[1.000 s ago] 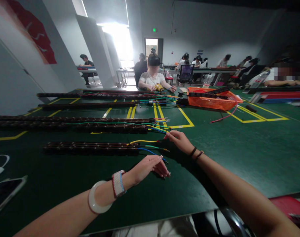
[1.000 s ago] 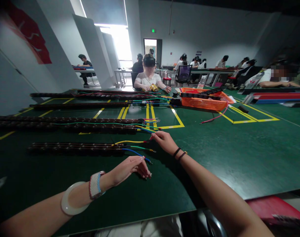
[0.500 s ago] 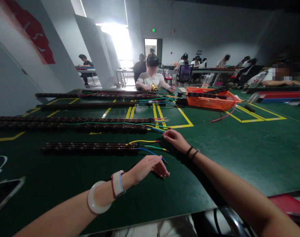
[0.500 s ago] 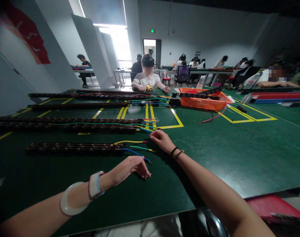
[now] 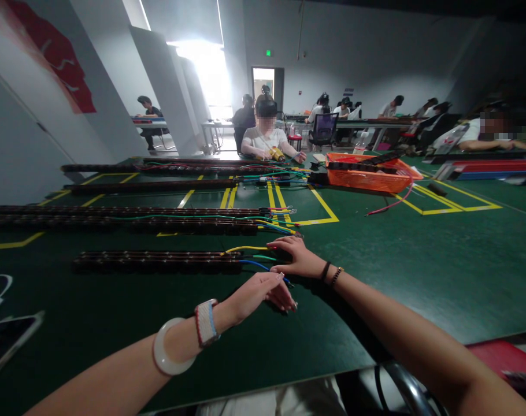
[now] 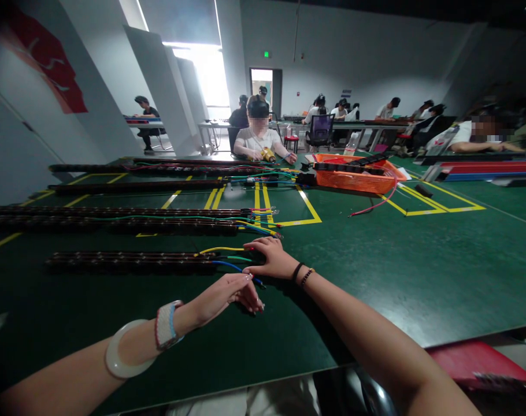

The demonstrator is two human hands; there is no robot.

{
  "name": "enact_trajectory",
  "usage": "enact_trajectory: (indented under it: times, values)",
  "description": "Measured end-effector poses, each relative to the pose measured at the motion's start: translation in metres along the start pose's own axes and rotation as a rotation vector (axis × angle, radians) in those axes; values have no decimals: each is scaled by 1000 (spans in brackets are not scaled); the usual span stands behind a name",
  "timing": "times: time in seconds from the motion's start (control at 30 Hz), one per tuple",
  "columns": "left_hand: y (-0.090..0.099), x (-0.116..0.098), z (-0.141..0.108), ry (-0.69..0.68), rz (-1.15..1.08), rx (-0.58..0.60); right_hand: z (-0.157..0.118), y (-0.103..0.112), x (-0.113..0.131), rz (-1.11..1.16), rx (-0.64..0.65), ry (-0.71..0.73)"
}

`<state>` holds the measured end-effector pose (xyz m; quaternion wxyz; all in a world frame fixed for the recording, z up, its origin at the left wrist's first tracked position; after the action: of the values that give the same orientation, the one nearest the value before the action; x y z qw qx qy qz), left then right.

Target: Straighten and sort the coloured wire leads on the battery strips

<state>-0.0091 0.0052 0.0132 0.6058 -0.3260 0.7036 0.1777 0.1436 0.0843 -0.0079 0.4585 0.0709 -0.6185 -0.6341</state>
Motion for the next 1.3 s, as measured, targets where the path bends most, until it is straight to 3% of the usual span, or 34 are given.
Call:
enact_trajectory:
  times: [0.37, 0.6, 1.03, 1.3]
  values:
    - [1, 2, 1, -2, -25, 1, 5, -9, 11, 11, 51, 32]
    - [2, 3, 1, -9, -54, -26, 6, -10, 11, 33, -5, 58]
    - [17, 12, 11, 25, -471, -131, 5, -10, 19, -244, -112, 129]
    - [22, 15, 15, -169, -695, -271, -1, -8, 35, -490, -104, 230]
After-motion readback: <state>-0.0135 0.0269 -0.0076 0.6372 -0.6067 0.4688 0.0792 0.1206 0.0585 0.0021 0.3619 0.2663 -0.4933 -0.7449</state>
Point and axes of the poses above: each hand's wrist, its own z-axis towards the middle knuckle, its own y-axis out of the back of the hand, x = y × z, the point moved 2 cm from there along z, towards the middle knuckle, and after that the axes turned 7 degrees about x, right-handed, at the moved point
